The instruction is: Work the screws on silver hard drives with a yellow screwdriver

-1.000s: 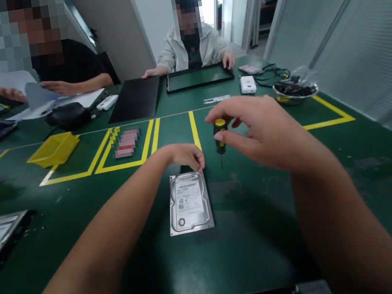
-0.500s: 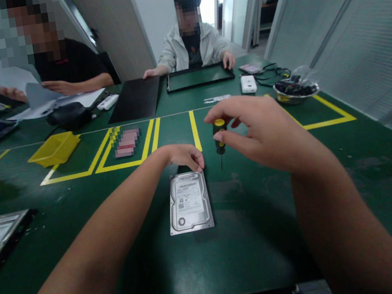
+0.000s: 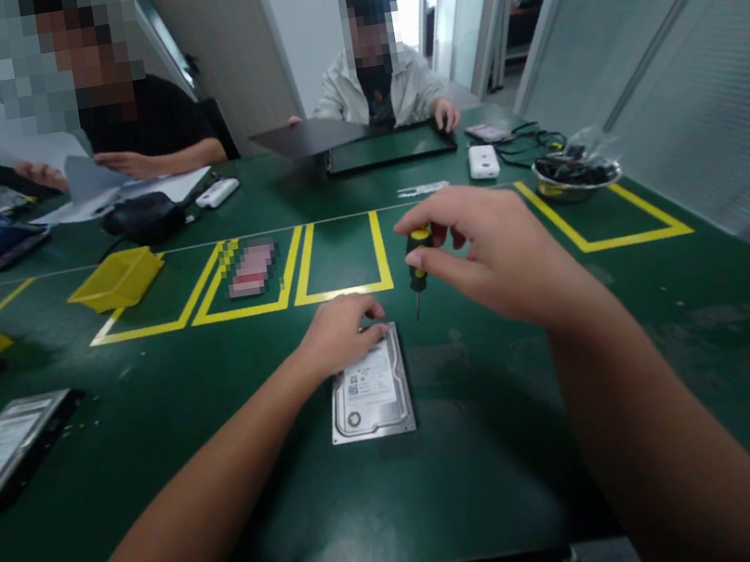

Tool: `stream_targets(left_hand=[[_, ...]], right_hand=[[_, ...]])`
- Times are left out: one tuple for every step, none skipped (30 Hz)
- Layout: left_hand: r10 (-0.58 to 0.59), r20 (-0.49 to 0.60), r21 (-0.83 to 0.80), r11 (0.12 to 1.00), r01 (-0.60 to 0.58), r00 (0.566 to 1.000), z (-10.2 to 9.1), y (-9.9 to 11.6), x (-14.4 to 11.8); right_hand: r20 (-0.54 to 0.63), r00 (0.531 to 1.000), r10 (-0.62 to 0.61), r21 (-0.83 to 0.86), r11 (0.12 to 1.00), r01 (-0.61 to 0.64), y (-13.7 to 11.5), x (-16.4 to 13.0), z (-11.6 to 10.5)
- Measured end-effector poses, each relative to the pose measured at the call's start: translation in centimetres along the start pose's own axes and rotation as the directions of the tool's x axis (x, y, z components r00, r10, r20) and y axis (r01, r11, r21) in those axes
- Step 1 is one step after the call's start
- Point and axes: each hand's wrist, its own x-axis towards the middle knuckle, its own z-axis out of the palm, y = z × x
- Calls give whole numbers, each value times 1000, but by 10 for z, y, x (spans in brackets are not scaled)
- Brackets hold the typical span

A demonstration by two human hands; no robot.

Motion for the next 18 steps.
stream_targets(left_hand=[[-6,-38,32,999,7,999,3,4,-7],[-16,-65,52,998,19,998,7,6,-13],[-20,-75,59,998,25,997,10,9,-18],[-24,-79,59,998,29,997,12,10,-21],[-26,-80,60,998,31,996,13,11,-23],[-28,-81,61,998,33,996,14,12,-24],[-30,-83,65,997,35,996,15,12,-25],[-31,-88,69,997,38,996,15,11,-26],[-33,-93,72,997,40,995,16,11,-26],[-35,-103,72,996,43,994,16,10,-27],[-38,-117,70,996,47,992,16,9,-28],[-42,-131,66,997,51,990,17,9,-28],[-47,-143,61,997,56,989,18,8,-29],[-53,-152,56,996,62,987,18,7,-29],[-58,-158,52,996,67,986,19,7,-30],[-62,-160,47,996,71,985,19,6,-30],[-64,-158,41,997,72,985,20,5,-30],[-65,-155,35,997,71,986,20,5,-29]], right_hand=[[-6,1000,5,6,1000,-5,0,1,3],[-8,1000,11,12,1000,-11,1,1,6],[-13,1000,16,17,1000,-16,1,2,10],[-19,1000,20,19,1000,-20,1,2,14],[-25,999,24,17,1000,-24,1,3,17],[-28,999,24,11,1000,-24,1,3,20],[-29,999,23,2,1000,-23,1,4,23],[-28,999,21,-8,1000,-21,0,5,26],[-25,1000,19,-17,1000,-20,0,6,28],[-22,1000,18,-25,1000,-19,0,6,30],[-21,1000,18,-31,999,-19,0,7,32],[-21,1000,20,-35,999,-20,0,8,33],[-21,1000,23,-37,999,-24,0,9,35],[-21,999,26,-39,999,-27,1,9,36],[-19,999,29,-39,999,-30,1,9,37],[-16,999,31,-38,999,-31,2,10,38],[-12,999,33,-37,999,-33,2,10,39],[-7,999,35,-36,999,-35,2,10,39]])
